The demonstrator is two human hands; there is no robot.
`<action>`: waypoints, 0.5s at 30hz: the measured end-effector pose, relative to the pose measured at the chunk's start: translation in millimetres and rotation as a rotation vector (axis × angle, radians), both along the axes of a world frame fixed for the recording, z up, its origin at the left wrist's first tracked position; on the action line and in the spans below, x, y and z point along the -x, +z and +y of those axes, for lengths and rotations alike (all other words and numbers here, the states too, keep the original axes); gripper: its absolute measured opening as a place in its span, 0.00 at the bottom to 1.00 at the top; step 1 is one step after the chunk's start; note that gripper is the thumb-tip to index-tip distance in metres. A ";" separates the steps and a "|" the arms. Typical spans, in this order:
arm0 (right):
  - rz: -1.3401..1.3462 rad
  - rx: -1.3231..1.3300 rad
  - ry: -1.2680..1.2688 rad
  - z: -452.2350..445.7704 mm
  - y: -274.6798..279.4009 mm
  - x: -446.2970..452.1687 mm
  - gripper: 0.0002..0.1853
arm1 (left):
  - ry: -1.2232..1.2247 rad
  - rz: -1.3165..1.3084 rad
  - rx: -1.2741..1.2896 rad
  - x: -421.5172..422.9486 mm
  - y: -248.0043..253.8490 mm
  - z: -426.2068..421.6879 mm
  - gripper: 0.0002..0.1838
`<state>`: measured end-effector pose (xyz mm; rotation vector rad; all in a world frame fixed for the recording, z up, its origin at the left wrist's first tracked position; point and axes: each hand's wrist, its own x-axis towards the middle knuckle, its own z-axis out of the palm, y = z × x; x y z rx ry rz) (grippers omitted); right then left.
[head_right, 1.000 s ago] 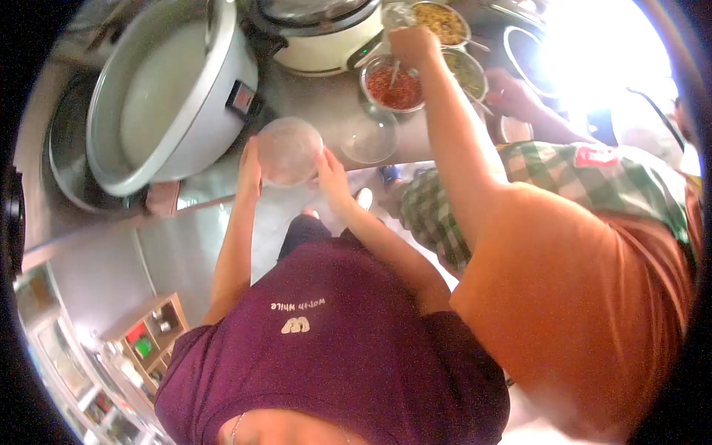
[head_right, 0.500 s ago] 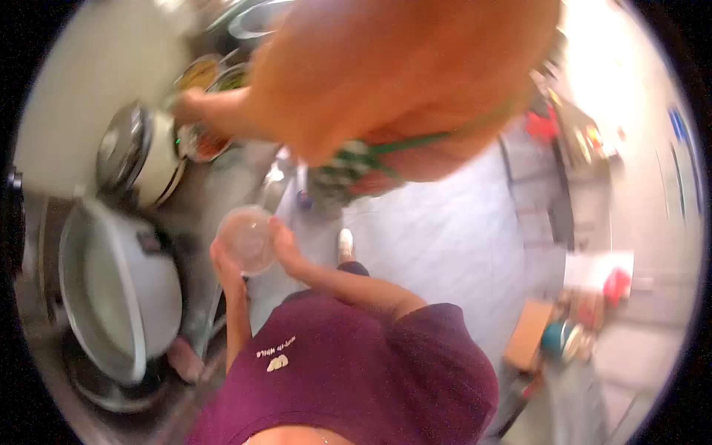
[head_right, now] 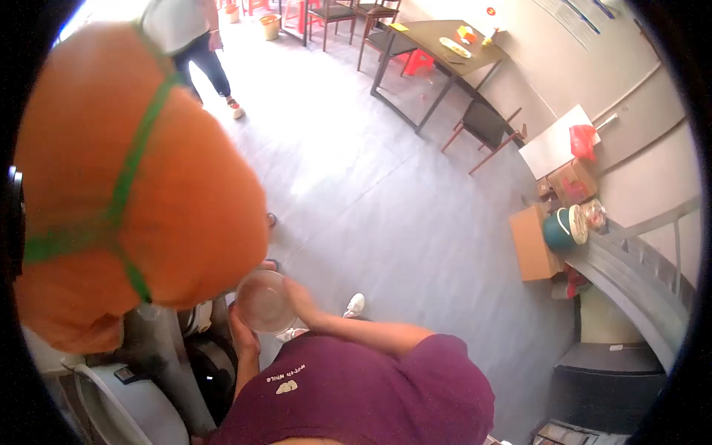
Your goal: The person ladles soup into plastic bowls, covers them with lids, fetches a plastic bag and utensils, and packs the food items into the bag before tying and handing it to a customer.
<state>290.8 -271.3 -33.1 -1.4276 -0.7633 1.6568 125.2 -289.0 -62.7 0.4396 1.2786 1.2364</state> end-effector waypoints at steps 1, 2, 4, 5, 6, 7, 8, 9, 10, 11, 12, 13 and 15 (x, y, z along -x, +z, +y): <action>0.008 0.007 -0.006 -0.1 -16.5 -20.5 0.27 | -0.049 -0.060 0.026 -16.8 -1.1 7.5 0.21; 0.018 0.009 -0.010 2.5 -29.9 -42.3 0.27 | -0.097 -0.118 0.047 -34.5 -1.8 16.2 0.21; 0.009 -0.003 -0.065 4.0 -29.0 -85.8 0.28 | -0.196 -0.148 0.070 -71.1 -13.6 38.4 0.23; 0.033 -0.013 -0.081 6.9 -21.2 -109.8 0.28 | -0.243 -0.160 0.089 -91.9 -18.2 52.8 0.25; 0.053 -0.026 -0.095 12.8 -10.0 -133.4 0.28 | -0.287 -0.178 0.103 -113.0 -17.2 69.0 0.26; 0.024 0.020 -0.102 18.2 2.7 -155.1 0.29 | -0.414 -0.106 0.128 -137.3 1.4 82.7 0.26; -0.025 -0.013 -0.139 24.1 1.5 -175.0 0.30 | -0.539 -0.036 0.159 -163.0 20.8 93.7 0.26; -0.072 -0.037 -0.172 28.3 -3.7 -192.4 0.31 | -0.534 -0.047 0.146 -188.1 28.1 103.0 0.26; -0.119 -0.065 -0.202 37.1 -10.1 -211.6 0.31 | -0.525 -0.058 0.131 -211.5 33.1 116.4 0.26; -0.182 -0.042 -0.210 49.8 -26.7 -231.5 0.32 | -0.573 -0.050 0.097 -227.8 24.5 131.8 0.26; -0.242 -0.014 -0.218 62.4 -41.1 -249.2 0.32 | -0.621 -0.040 0.070 -240.6 14.4 147.0 0.26; -0.110 -0.038 -0.246 75.0 -36.4 -266.0 0.31 | -0.636 0.044 0.049 -257.2 15.8 164.4 0.26; 0.032 -0.100 -0.326 105.5 -30.8 -294.3 0.32 | -0.650 0.110 -0.007 -291.6 18.5 199.7 0.27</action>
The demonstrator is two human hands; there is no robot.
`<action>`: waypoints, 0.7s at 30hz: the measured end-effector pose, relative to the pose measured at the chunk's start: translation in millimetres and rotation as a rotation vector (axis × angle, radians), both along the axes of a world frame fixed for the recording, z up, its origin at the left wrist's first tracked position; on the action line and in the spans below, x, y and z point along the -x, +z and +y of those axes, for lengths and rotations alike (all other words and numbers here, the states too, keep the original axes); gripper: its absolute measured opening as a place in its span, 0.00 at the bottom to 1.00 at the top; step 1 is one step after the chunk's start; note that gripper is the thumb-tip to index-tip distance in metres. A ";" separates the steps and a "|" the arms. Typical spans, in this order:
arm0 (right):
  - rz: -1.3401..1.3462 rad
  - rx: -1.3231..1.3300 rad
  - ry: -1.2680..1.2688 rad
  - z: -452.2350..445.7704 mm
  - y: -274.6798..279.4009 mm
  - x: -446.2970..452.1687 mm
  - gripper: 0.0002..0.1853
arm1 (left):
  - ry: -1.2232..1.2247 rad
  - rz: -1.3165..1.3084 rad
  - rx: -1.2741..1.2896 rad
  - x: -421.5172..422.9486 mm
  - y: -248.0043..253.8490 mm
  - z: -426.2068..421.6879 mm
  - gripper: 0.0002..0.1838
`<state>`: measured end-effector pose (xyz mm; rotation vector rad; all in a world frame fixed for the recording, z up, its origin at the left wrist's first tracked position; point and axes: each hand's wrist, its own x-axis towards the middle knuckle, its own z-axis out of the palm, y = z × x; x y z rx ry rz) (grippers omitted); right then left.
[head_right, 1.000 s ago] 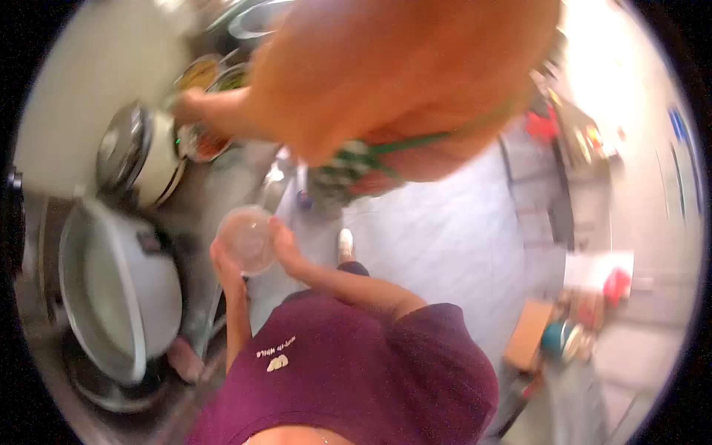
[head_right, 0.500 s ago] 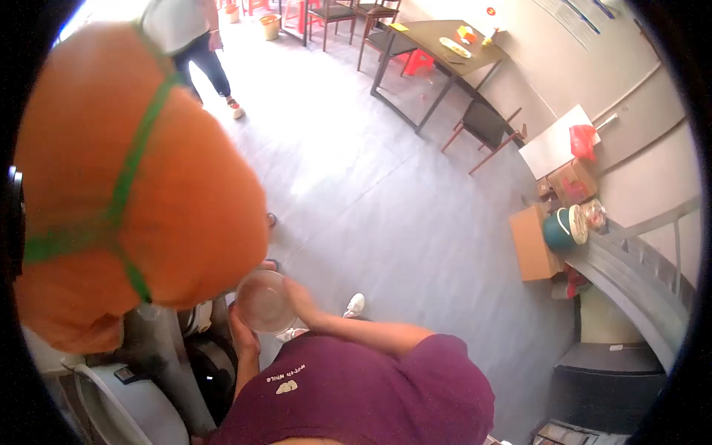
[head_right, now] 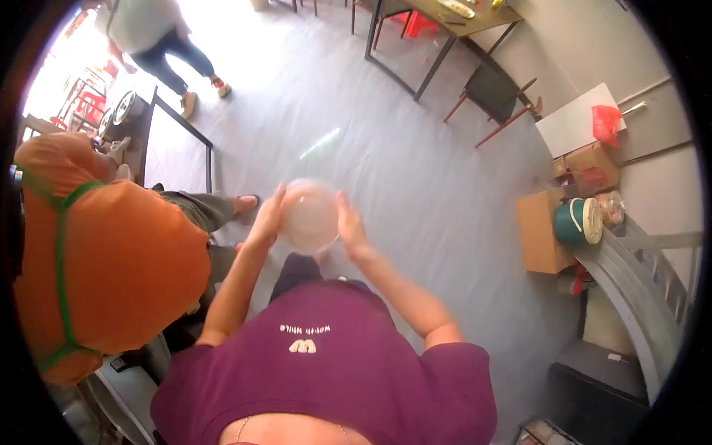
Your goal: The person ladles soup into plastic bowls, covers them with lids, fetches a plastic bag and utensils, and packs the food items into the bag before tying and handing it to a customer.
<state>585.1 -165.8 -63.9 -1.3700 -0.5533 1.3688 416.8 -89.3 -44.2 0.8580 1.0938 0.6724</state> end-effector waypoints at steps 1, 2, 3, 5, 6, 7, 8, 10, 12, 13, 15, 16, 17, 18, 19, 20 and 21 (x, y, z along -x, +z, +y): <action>0.002 -0.050 -0.055 18.2 -1.1 -14.9 0.33 | -0.004 -0.030 -0.038 -18.1 0.9 19.9 0.27; 0.030 -0.056 -0.055 36.7 8.0 -30.3 0.32 | -0.017 -0.030 -0.030 -35.6 7.9 40.0 0.27; 0.056 -0.068 -0.060 55.9 17.3 -45.5 0.30 | -0.034 -0.031 -0.029 -52.5 17.1 61.7 0.28; 0.078 -0.038 -0.119 97.0 18.5 -77.0 0.31 | -0.078 0.004 -0.034 -83.9 23.9 105.2 0.29; 0.087 -0.032 -0.154 117.3 20.9 -90.3 0.31 | -0.098 -0.013 -0.053 -98.2 25.5 128.0 0.29; 0.085 -0.040 -0.179 137.2 27.0 -101.3 0.31 | -0.121 -0.032 -0.080 -112.8 29.4 153.0 0.29; 0.079 -0.057 -0.203 161.0 35.6 -116.0 0.31 | -0.116 -0.038 -0.077 -130.9 33.0 177.5 0.28; 0.074 -0.089 -0.241 201.2 41.0 -142.5 0.32 | -0.175 -0.084 -0.026 -159.0 45.5 226.9 0.27; 0.070 -0.151 -0.269 247.2 38.4 -175.1 0.32 | -0.233 -0.099 -0.008 -189.1 31.2 288.5 0.28; 0.100 -0.102 -0.274 265.0 53.6 -187.4 0.31 | -0.277 -0.098 0.013 -205.1 37.8 311.8 0.29; 0.169 -0.028 -0.286 304.0 84.2 -209.6 0.31 | -0.370 -0.087 0.035 -229.2 54.2 357.2 0.31; 0.149 -0.041 -0.298 326.5 85.8 -222.2 0.32 | -0.365 -0.025 -0.012 -244.0 58.9 377.2 0.33; 0.128 -0.050 -0.311 347.9 86.1 -235.9 0.33 | -0.352 0.006 -0.033 -260.1 62.8 396.7 0.34; 0.105 -0.057 -0.320 370.2 85.5 -250.8 0.34 | -0.336 0.034 -0.053 -276.8 65.8 417.0 0.34; 0.120 -0.073 -0.309 393.1 80.8 -267.1 0.34 | -0.315 0.061 -0.069 -291.5 66.5 437.6 0.35; 0.133 -0.089 -0.295 417.1 73.4 -284.8 0.34 | -0.313 0.067 -0.091 -306.2 63.3 461.1 0.35; 0.145 -0.105 -0.278 436.6 72.6 -295.1 0.34 | -0.308 0.071 -0.114 -317.2 58.4 481.2 0.36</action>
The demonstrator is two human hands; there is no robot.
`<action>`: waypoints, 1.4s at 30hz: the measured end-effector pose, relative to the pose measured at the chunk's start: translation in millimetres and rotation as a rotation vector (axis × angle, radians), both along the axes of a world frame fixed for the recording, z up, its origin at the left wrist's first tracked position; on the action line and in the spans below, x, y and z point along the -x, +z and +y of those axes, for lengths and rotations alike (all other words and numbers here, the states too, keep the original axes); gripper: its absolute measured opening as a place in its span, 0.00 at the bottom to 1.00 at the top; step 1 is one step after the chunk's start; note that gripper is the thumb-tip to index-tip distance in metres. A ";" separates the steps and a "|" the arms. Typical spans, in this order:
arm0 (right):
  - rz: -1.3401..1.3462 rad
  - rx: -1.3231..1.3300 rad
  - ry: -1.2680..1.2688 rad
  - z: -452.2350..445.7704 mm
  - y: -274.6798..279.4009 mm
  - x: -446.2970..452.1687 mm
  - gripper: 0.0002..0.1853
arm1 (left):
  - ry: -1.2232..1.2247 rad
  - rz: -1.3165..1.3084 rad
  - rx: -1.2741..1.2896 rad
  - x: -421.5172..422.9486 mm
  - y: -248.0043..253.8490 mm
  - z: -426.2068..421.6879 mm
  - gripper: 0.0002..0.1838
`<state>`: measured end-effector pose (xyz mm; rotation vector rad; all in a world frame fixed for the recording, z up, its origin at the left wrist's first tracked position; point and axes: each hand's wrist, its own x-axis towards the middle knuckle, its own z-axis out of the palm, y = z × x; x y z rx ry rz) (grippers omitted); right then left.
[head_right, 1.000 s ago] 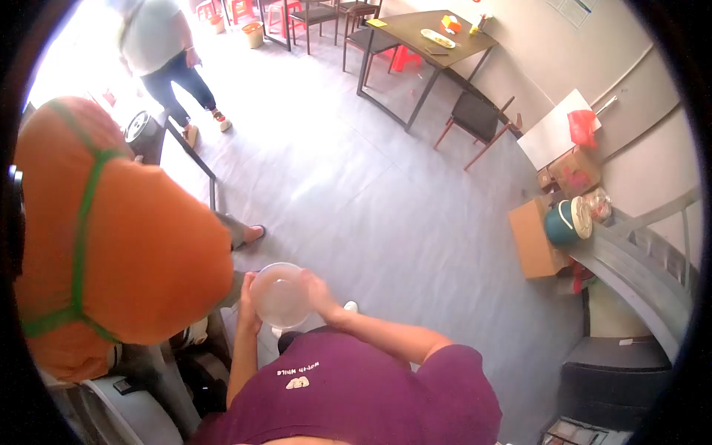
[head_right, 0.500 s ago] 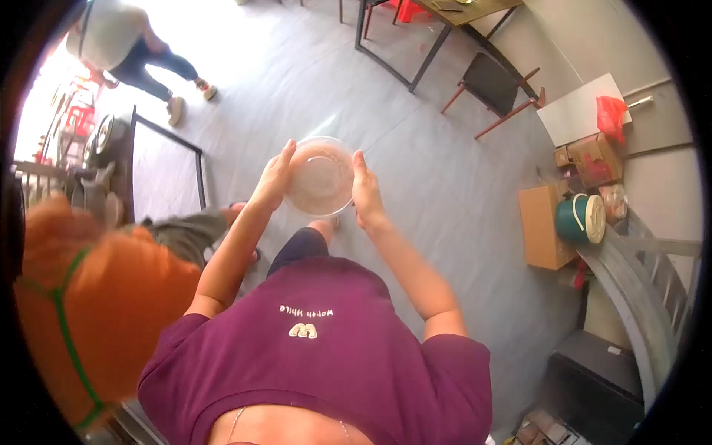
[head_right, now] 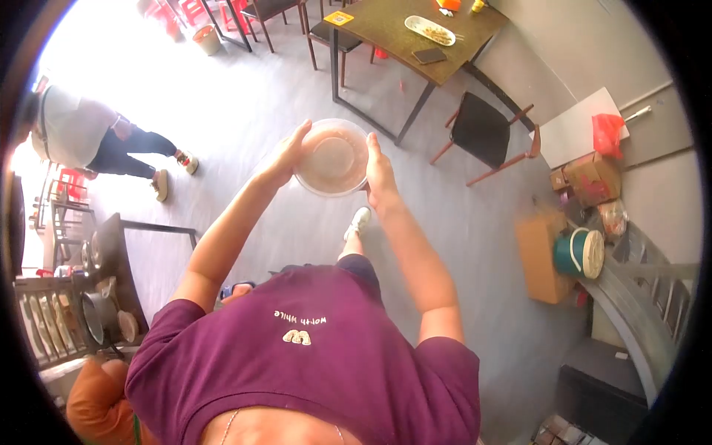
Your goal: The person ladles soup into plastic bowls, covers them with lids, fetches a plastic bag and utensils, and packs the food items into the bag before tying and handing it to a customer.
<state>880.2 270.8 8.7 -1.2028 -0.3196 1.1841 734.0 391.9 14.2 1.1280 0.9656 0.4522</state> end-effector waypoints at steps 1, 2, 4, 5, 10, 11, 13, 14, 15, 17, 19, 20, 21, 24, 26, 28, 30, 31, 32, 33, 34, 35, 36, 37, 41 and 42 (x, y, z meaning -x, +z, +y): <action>0.032 0.030 0.018 20.9 0.8 -15.9 0.32 | 0.005 0.002 -0.019 -15.2 -4.6 20.3 0.36; 0.063 0.053 0.035 42.8 4.5 -32.0 0.31 | 0.009 0.004 -0.018 -28.4 -7.7 40.6 0.36; 0.084 0.078 0.050 88.4 11.0 -65.5 0.29 | 0.014 -0.001 -0.023 -59.6 -5.2 83.1 0.36; 0.074 0.085 0.053 111.5 11.1 -78.9 0.29 | 0.034 -0.014 -0.029 -74.2 -5.0 103.0 0.36; -0.003 0.033 0.090 229.0 -4.0 -157.6 0.30 | 0.095 -0.017 -0.008 -137.2 -6.4 206.7 0.35; -0.004 0.041 0.085 243.3 -7.5 -170.2 0.31 | 0.098 -0.094 0.070 -150.3 -6.2 224.8 0.34; -0.023 0.030 0.090 282.7 17.9 -187.9 0.33 | 0.064 -0.105 0.109 -171.0 11.2 256.8 0.34; -0.017 -0.001 0.124 308.2 18.5 -203.3 0.31 | 0.047 -0.111 0.114 -178.7 15.1 276.0 0.34; -0.005 -0.032 0.154 337.5 15.4 -225.2 0.30 | -0.017 -0.099 0.116 -186.6 11.5 300.0 0.33; 0.061 -0.059 0.179 365.6 -6.3 -250.2 0.27 | -0.103 -0.153 0.139 -201.7 5.1 332.9 0.31; 0.020 -0.017 0.120 401.3 -12.4 -270.8 0.28 | -0.147 -0.205 0.114 -225.9 -0.7 370.8 0.28; -0.008 0.008 0.100 420.0 -11.9 -284.4 0.28 | -0.144 -0.226 0.090 -240.7 -8.9 387.9 0.28; 0.016 -0.045 0.143 442.0 -28.0 -303.2 0.29 | -0.133 -0.239 0.066 -253.6 -19.8 406.0 0.28; 0.054 -0.032 0.229 494.6 -38.1 -336.6 0.30 | -0.058 -0.259 0.077 -286.2 -49.2 447.6 0.27; 0.023 -0.015 0.261 539.8 -86.2 -373.1 0.32 | 0.007 -0.264 0.109 -310.5 -62.6 474.0 0.26; -0.003 -0.014 0.314 583.6 -103.1 -397.2 0.34 | 0.095 -0.253 0.151 -330.2 -73.5 500.6 0.25; -0.002 -0.002 0.375 605.7 -112.3 -406.4 0.35 | 0.166 -0.255 0.183 -344.8 -94.4 516.0 0.25; -0.049 0.026 0.377 620.3 -120.2 -411.1 0.35 | 0.193 -0.250 0.189 -349.7 -103.8 526.2 0.25; -0.100 0.046 0.374 637.5 -127.1 -416.6 0.35 | 0.213 -0.246 0.188 -355.3 -112.1 539.0 0.25; -0.150 0.071 0.369 649.8 -129.5 -420.3 0.35 | 0.248 -0.248 0.181 -361.6 -120.2 547.0 0.26; -0.171 0.080 0.387 661.8 -132.1 -424.2 0.34 | 0.279 -0.248 0.173 -367.3 -128.8 554.4 0.26; -0.193 0.091 0.403 672.4 -134.6 -428.1 0.34 | 0.308 -0.249 0.167 -372.0 -137.8 560.4 0.26; -0.215 0.105 0.420 679.1 -137.0 -431.4 0.33 | 0.340 -0.235 0.188 -377.2 -141.2 564.0 0.26; -0.222 0.096 0.436 688.8 -148.1 -437.3 0.33 | 0.371 -0.222 0.207 -382.7 -143.9 569.7 0.26; -0.264 0.124 0.457 719.1 -169.4 -451.3 0.31 | 0.437 -0.197 0.221 -398.3 -164.5 584.3 0.26; -0.280 0.150 0.459 723.6 -169.6 -452.9 0.31 | 0.445 -0.205 0.223 -402.3 -168.7 586.3 0.25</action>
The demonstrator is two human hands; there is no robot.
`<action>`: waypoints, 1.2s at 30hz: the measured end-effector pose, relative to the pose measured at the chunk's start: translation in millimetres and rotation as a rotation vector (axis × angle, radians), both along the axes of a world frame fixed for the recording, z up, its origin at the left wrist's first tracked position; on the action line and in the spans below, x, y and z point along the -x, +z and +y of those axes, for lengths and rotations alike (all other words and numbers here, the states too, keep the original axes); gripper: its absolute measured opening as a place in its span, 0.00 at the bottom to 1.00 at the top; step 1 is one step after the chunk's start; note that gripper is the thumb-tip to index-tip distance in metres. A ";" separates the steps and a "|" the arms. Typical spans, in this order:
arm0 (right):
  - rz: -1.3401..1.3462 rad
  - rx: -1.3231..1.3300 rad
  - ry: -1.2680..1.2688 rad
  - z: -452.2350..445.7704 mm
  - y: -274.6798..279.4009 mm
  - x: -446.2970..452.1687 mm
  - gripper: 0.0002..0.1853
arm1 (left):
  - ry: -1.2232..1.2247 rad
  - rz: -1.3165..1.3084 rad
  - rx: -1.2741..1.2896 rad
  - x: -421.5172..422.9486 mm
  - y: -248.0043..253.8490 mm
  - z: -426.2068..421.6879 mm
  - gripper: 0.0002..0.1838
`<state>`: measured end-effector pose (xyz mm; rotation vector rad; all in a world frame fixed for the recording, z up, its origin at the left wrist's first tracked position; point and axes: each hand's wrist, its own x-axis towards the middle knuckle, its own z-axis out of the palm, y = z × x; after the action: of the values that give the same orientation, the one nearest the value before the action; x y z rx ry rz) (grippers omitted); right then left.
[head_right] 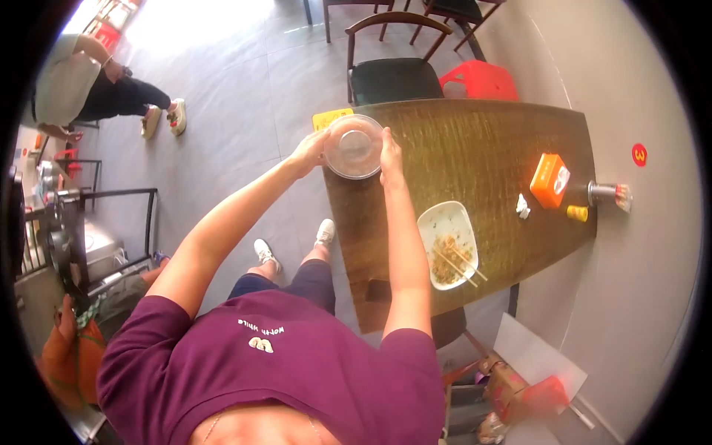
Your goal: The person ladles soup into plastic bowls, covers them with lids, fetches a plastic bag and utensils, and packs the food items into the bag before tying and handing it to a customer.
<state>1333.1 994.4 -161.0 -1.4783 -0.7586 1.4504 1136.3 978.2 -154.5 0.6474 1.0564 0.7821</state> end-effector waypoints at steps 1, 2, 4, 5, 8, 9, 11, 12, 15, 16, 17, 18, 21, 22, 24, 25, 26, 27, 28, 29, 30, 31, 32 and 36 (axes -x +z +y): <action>0.014 -0.002 -0.003 3.9 -3.3 -1.3 0.30 | 0.013 -0.006 -0.001 -2.8 -3.7 1.7 0.25; 0.030 -0.003 -0.005 5.9 -8.8 -3.3 0.29 | 0.027 -0.011 0.000 -4.6 -7.2 2.4 0.25; -0.016 -0.032 -0.029 9.4 -22.3 -7.7 0.26 | 0.055 0.024 -0.001 -8.5 6.5 1.5 0.25; -0.078 -0.063 -0.052 11.0 -29.7 -10.4 0.24 | 0.064 0.041 -0.002 -12.0 13.6 0.6 0.25; -0.190 -0.266 -0.048 12.8 -25.7 -14.9 0.18 | 0.167 0.032 0.073 -16.3 19.0 1.7 0.24; -0.352 -0.371 -0.089 23.1 -54.2 -30.7 0.15 | 0.067 0.096 -0.030 -13.1 21.7 -1.4 0.23; -0.756 -0.407 -0.160 23.4 -24.7 -39.4 0.13 | -0.009 0.288 -0.241 4.2 7.7 -14.0 0.20; -0.940 -0.548 -0.170 18.4 4.6 -31.9 0.15 | 0.003 0.415 -0.347 14.7 -10.0 -22.8 0.19; -0.866 -0.649 -0.391 8.5 42.8 5.9 0.18 | 0.131 0.648 -0.316 62.4 -32.2 -79.9 0.21; -0.867 -0.626 -0.426 -1.2 66.4 39.3 0.19 | 0.047 0.668 -0.203 95.1 -14.4 -107.1 0.21; -0.852 -0.657 -0.370 -8.1 74.2 69.0 0.18 | 0.086 0.770 -0.216 126.3 -10.4 -139.3 0.21; -0.849 -0.691 -0.324 -10.3 79.9 99.5 0.17 | 0.128 0.828 -0.203 163.0 -14.4 -173.7 0.21; -0.662 -0.925 -0.051 -29.8 77.4 232.3 0.14 | 0.651 0.734 0.177 276.2 -76.0 -296.1 0.21; -0.684 -0.929 0.106 -51.5 85.5 276.4 0.14 | 0.828 0.567 0.398 312.9 -79.7 -340.1 0.20; -0.336 -0.935 0.299 -92.9 82.2 383.8 0.15 | 1.140 0.451 0.507 376.2 -61.1 -426.1 0.17; -0.288 -0.965 0.413 -125.1 96.7 436.3 0.15 | 1.302 0.441 0.454 394.4 -37.0 -466.5 0.14; -0.243 -0.986 0.524 -168.2 113.3 485.4 0.14 | 1.441 0.432 0.433 416.0 -27.7 -507.3 0.13; -0.177 -0.976 0.656 -211.1 129.9 529.4 0.14 | 1.580 0.364 0.443 441.6 -23.9 -543.9 0.12; -0.068 -1.063 0.765 -246.4 131.6 570.2 0.14 | 1.622 0.332 0.429 459.5 -26.1 -577.5 0.12; -0.056 -1.119 0.850 -281.4 131.1 612.0 0.14 | 1.662 0.303 0.410 480.9 -27.8 -606.0 0.12; -0.011 -1.194 0.893 -312.7 124.2 652.1 0.12 | 1.706 0.296 0.370 519.0 -24.3 -632.5 0.12; 0.040 -1.173 0.940 -347.0 123.0 690.3 0.11 | 1.789 0.325 0.327 541.8 -19.3 -650.1 0.12; 0.064 -1.143 1.013 -372.7 119.8 713.0 0.10 | 1.823 0.351 0.305 553.0 -18.9 -660.2 0.12; 0.111 -1.036 1.249 -453.6 120.1 780.6 0.08 | 1.808 0.469 0.203 615.1 14.0 -692.6 0.12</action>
<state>552.5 540.7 -40.9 -0.0046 -2.1348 1.4585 521.2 285.6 -140.5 -0.5737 2.0662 2.0418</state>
